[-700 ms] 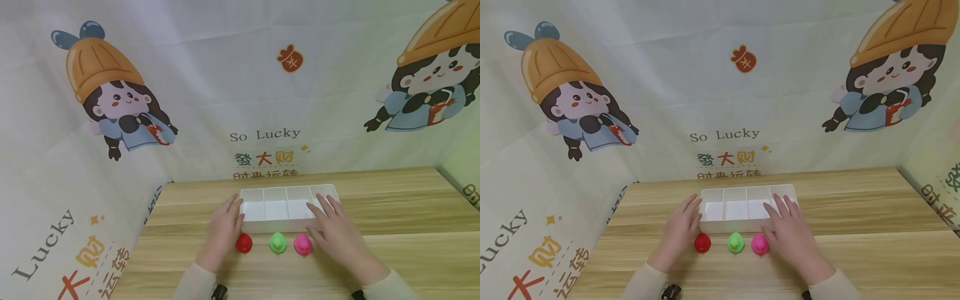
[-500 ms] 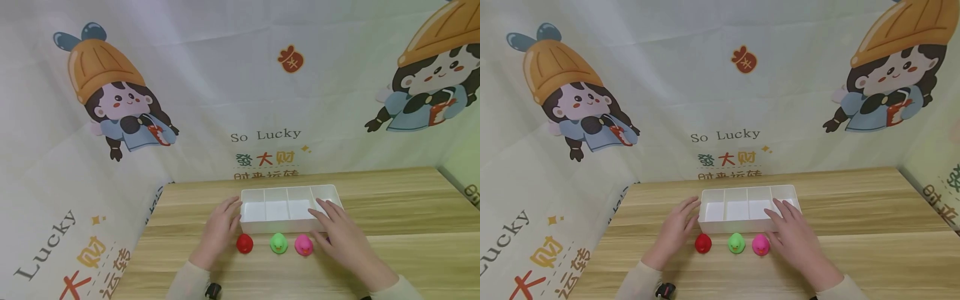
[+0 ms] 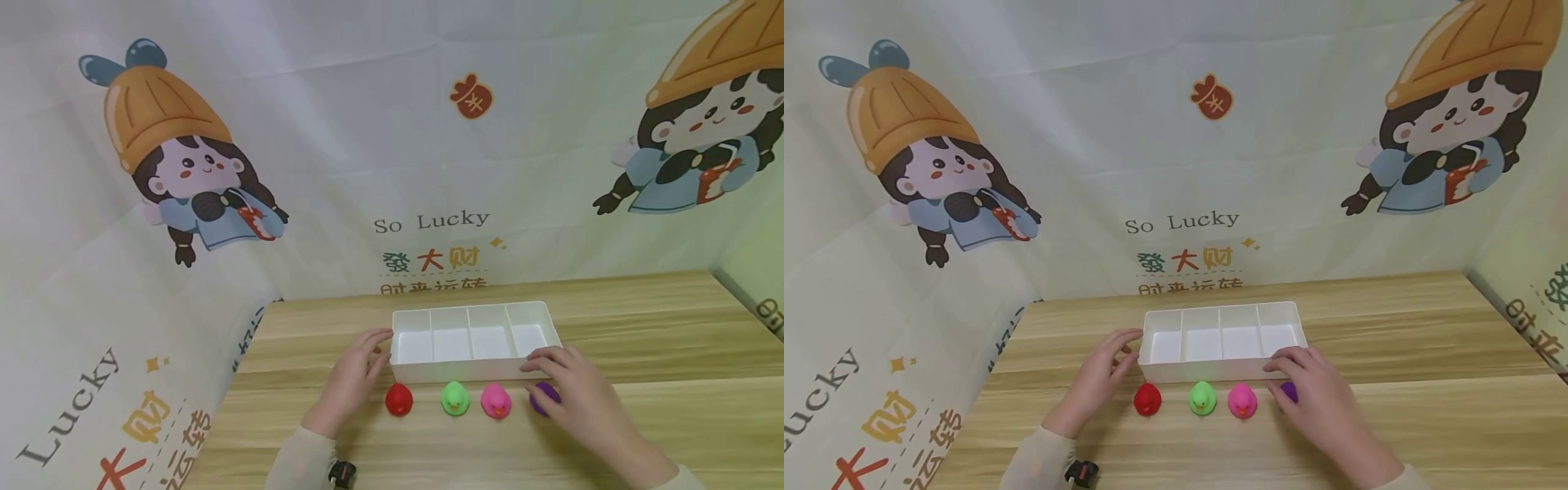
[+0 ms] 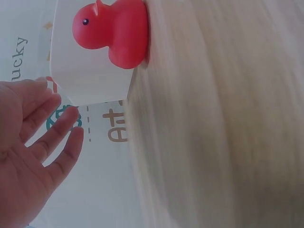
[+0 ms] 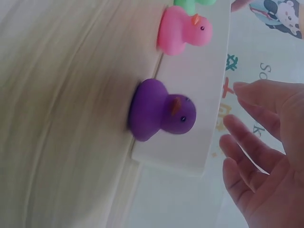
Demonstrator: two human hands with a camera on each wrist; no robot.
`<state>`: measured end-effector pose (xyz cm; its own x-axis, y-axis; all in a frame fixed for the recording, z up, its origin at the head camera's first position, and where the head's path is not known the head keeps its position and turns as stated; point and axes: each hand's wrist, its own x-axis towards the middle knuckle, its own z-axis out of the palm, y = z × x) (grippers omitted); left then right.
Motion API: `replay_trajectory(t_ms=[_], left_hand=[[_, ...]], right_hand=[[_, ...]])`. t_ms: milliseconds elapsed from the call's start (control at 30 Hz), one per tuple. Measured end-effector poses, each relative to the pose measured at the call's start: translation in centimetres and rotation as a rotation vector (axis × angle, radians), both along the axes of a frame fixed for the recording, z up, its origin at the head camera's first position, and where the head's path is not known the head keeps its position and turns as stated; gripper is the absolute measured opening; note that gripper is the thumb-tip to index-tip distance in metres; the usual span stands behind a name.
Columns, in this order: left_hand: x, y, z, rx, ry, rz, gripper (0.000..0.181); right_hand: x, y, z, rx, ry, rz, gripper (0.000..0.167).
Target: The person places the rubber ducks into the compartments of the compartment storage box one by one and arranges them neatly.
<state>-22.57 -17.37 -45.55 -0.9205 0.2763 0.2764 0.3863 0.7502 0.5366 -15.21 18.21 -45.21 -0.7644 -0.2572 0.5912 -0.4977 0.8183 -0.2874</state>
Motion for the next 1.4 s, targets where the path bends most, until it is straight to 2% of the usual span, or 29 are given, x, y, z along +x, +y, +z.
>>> replay_trajectory(t_ms=[300,467,833,1167,1400], left_hand=[[-0.3,-0.1,-0.3,0.014,0.016,-0.029,0.035],[-0.4,-0.2,-0.3,0.029,-0.008,-0.03,0.036],[-1.1,-1.1,0.1,-0.007,-0.049,-0.133,0.029],[-1.4,-1.4,0.0,0.006,-0.103,-0.134,0.031],[-1.5,-1.6,-0.2,0.035,-0.135,-0.151,0.031]], right_hand=[[0.1,1.2,-0.4,0.018,-0.136,-0.012,0.032],[0.1,1.7,-0.4,0.017,-0.199,-0.004,0.032],[0.1,2.4,-0.7,0.031,-0.293,0.013,0.036],[0.0,3.0,-0.9,-0.019,-0.4,0.046,0.036],[0.0,3.3,-1.0,0.004,-0.435,0.021,0.039]])
